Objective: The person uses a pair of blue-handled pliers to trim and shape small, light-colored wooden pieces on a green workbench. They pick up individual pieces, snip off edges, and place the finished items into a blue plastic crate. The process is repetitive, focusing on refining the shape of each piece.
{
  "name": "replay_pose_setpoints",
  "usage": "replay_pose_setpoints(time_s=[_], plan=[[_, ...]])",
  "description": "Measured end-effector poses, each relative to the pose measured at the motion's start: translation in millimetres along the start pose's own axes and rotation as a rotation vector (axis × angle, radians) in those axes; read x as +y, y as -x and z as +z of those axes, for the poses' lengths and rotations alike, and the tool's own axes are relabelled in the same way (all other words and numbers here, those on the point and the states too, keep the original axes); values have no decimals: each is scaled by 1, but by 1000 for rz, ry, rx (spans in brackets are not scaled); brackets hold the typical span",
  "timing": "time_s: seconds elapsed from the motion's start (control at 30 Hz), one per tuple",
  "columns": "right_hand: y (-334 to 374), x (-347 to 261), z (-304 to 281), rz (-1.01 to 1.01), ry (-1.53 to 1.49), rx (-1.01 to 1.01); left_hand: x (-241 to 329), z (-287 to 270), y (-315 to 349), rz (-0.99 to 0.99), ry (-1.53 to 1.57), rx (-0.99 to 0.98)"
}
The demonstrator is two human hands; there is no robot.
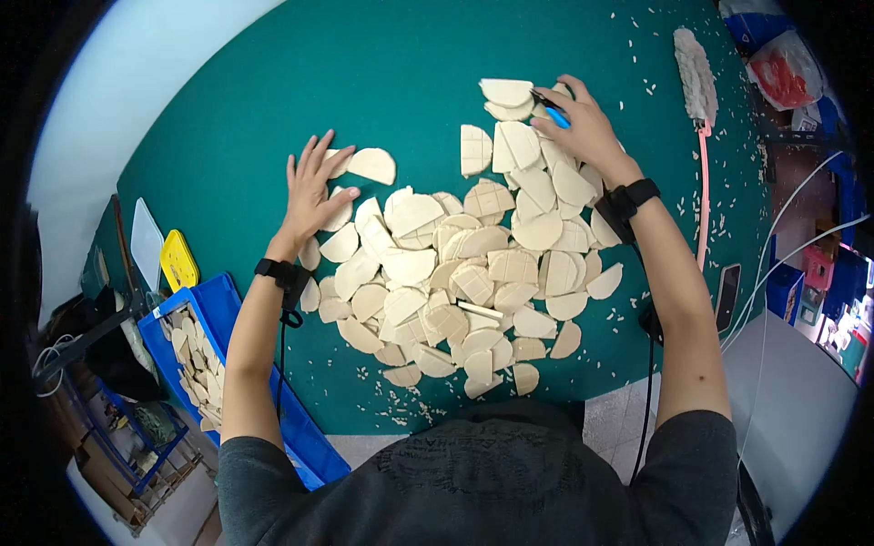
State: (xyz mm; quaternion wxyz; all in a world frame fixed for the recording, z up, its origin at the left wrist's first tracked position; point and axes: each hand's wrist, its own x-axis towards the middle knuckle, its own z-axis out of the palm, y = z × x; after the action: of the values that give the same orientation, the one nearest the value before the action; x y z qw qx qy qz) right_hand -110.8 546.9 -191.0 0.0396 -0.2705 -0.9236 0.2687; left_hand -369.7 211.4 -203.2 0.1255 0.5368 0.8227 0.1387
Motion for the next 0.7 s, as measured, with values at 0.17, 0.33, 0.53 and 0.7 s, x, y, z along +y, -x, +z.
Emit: replay_pose_setpoints(time_s=[0.17, 0.33, 0.53, 0.7], plan=[[39, -54, 38, -197, 55, -121, 61, 21, 22, 123, 104, -35], [80, -80, 47, -107, -90, -178, 86, 28, 50, 84, 106, 13], [131, -101, 57, -125, -117, -201, 105, 35, 115, 63, 86, -36], [153, -110, 37, -90, -206, 133, 134, 20, 150, -96, 50, 140]])
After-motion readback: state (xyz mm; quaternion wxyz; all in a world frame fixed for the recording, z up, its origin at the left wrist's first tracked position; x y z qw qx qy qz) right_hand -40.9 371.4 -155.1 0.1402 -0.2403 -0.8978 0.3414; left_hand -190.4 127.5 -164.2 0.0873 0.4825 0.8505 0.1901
